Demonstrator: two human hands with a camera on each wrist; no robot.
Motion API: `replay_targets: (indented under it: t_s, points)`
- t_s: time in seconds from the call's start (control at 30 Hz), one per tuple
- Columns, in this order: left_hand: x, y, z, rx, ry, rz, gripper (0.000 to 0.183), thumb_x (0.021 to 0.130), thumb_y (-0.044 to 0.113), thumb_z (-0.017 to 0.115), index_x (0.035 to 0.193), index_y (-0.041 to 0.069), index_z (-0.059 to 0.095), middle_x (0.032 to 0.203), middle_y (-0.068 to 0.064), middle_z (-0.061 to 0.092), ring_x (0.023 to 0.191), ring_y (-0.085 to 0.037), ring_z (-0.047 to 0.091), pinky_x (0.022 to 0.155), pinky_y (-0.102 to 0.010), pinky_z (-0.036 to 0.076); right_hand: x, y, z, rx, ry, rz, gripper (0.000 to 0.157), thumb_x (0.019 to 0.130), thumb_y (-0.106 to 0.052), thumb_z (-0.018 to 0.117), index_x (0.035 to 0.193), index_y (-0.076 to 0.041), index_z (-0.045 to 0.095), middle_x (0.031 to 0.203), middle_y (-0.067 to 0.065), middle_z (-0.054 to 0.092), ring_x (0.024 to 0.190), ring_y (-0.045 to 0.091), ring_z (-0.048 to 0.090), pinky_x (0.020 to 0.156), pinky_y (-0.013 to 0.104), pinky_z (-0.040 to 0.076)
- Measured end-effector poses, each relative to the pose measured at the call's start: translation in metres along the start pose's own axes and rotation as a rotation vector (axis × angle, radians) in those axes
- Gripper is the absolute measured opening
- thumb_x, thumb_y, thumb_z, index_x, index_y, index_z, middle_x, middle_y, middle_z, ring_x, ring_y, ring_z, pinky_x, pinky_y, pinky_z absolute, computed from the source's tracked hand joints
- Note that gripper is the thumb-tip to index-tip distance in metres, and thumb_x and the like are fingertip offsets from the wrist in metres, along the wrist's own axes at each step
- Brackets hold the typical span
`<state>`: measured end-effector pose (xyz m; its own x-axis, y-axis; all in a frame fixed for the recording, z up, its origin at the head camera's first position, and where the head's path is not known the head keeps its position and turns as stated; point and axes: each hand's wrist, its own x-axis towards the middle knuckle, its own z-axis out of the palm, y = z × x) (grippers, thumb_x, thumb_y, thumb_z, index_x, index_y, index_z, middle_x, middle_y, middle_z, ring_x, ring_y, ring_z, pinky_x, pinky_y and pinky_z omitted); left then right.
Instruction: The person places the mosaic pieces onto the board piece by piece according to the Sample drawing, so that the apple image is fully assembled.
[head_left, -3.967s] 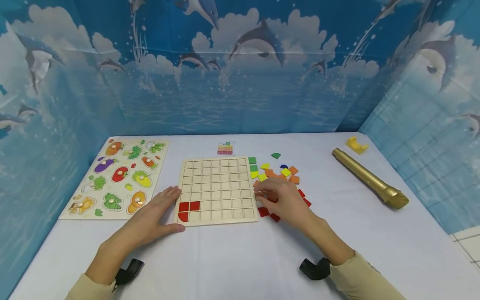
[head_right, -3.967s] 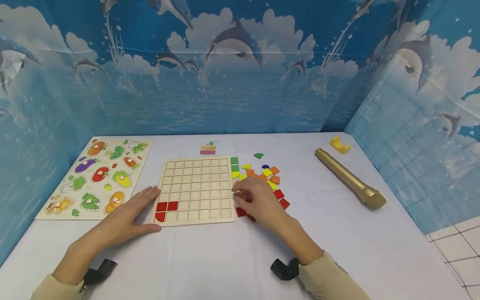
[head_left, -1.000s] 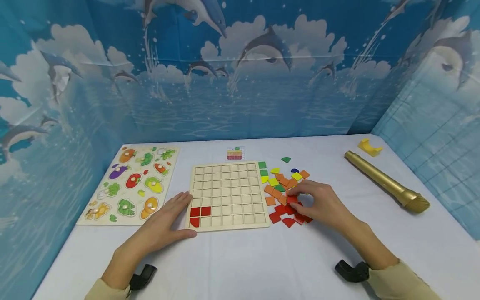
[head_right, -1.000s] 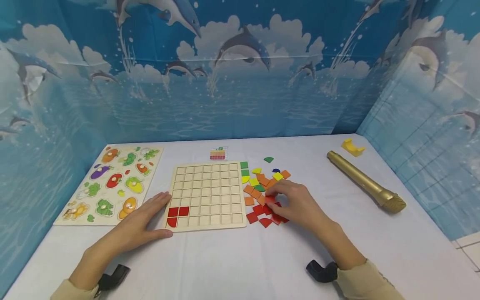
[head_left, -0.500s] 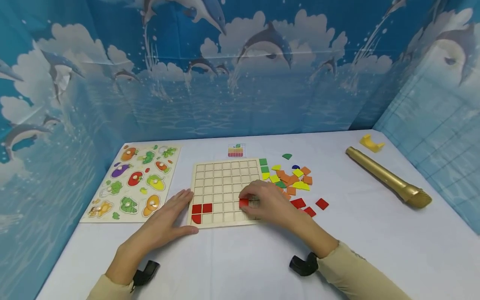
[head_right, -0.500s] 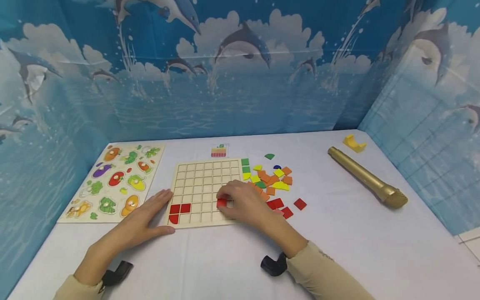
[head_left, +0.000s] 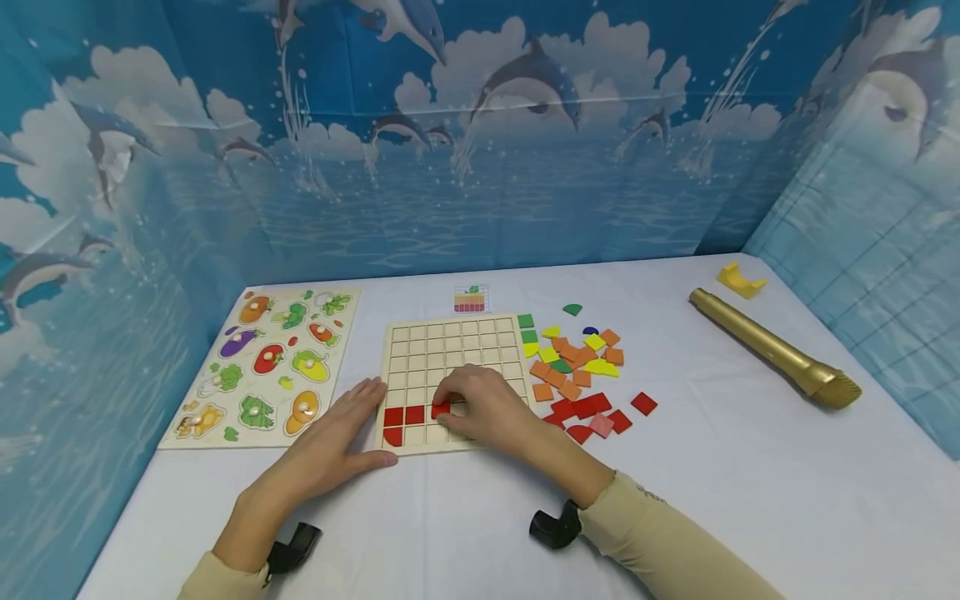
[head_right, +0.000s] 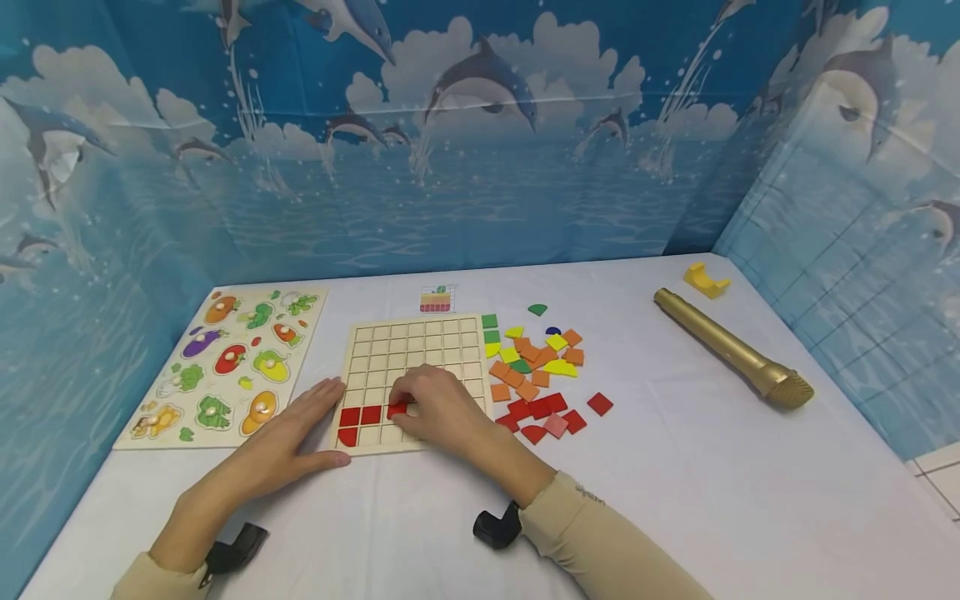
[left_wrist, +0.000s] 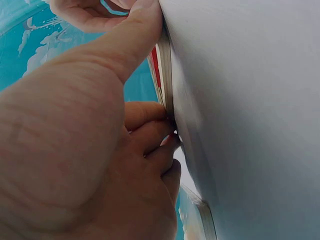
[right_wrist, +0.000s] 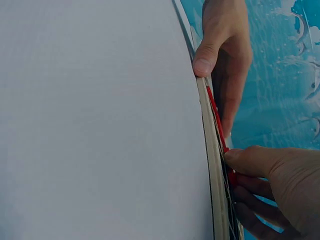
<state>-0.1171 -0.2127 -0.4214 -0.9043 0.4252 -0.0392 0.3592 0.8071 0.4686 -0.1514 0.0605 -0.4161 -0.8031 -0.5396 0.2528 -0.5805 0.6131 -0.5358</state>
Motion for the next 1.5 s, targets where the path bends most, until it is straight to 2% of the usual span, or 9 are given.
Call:
replay_targets:
  t_s: [0.27,0.4,0.6,0.77,1.0,1.17,1.27,1.5]
  points:
    - [0.008,0.005,0.004,0.012,-0.02,0.007,0.102,0.085,0.054,0.083,0.165,0.011,0.036,0.173,-0.01,0.032,0.161,-0.033,0.026,0.125,-0.06,0.032,-0.008,0.008,0.003,0.029,0.033,0.012,0.013,0.089,-0.02,0.087,0.1,-0.017,0.082,0.097,-0.007,0.076,0.095,0.011,0.064,0.091,0.032,0.057]
    - [0.012,0.007,0.003,0.042,-0.031,0.007,0.102,0.084,0.054,0.084,0.164,0.01,0.038,0.172,-0.011,0.034,0.16,-0.035,0.029,0.124,-0.061,0.034,-0.01,0.011,0.003,0.043,0.036,-0.016,0.013,0.089,-0.018,0.087,0.101,-0.016,0.082,0.096,-0.007,0.077,0.095,0.011,0.064,0.091,0.032,0.057]
    - [0.011,0.008,0.003,0.046,-0.025,0.02,0.102,0.085,0.053,0.085,0.163,0.009,0.039,0.171,-0.012,0.035,0.16,-0.036,0.03,0.124,-0.061,0.035,-0.012,0.009,0.003,0.051,0.038,-0.053,0.012,0.091,-0.016,0.085,0.101,-0.013,0.082,0.096,-0.004,0.078,0.095,0.012,0.065,0.09,0.032,0.058]
    - [0.009,0.007,0.006,0.034,-0.02,0.029,0.102,0.086,0.056,0.082,0.165,0.01,0.036,0.173,-0.01,0.032,0.161,-0.034,0.028,0.124,-0.06,0.035,-0.021,0.005,-0.005,0.018,0.032,-0.021,0.015,0.092,-0.018,0.083,0.106,-0.015,0.081,0.101,-0.005,0.077,0.099,0.011,0.065,0.092,0.032,0.058]
    - [0.006,0.004,0.006,0.04,-0.007,0.031,0.103,0.086,0.057,0.082,0.166,0.012,0.035,0.173,-0.009,0.031,0.161,-0.034,0.027,0.124,-0.06,0.034,-0.043,0.016,-0.033,0.033,0.074,0.042,0.018,0.093,-0.016,0.082,0.11,-0.013,0.08,0.108,-0.005,0.076,0.107,0.012,0.067,0.095,0.035,0.06]
    - [0.0,0.0,0.002,0.058,-0.001,0.026,0.103,0.085,0.057,0.082,0.165,0.012,0.035,0.173,-0.01,0.031,0.16,-0.034,0.028,0.124,-0.06,0.034,-0.065,0.034,-0.056,0.02,0.115,0.078,0.022,0.09,-0.013,0.085,0.111,-0.012,0.08,0.106,-0.001,0.077,0.096,0.018,0.068,0.081,0.033,0.06]
    - [-0.004,-0.001,0.001,0.064,0.006,0.032,0.103,0.086,0.059,0.081,0.165,0.01,0.037,0.172,-0.011,0.033,0.16,-0.036,0.029,0.123,-0.061,0.035,-0.08,0.045,-0.07,0.02,0.102,0.122,0.022,0.089,-0.011,0.086,0.11,-0.013,0.08,0.103,-0.001,0.076,0.091,0.019,0.066,0.076,0.03,0.06]
    - [-0.002,-0.003,0.001,0.065,0.02,0.047,0.103,0.087,0.061,0.079,0.165,0.009,0.036,0.172,-0.011,0.032,0.16,-0.036,0.029,0.123,-0.062,0.035,-0.116,0.078,-0.111,-0.092,0.108,0.207,0.03,0.086,-0.011,0.088,0.114,-0.015,0.08,0.107,-0.001,0.078,0.098,0.02,0.072,0.083,0.043,0.065]
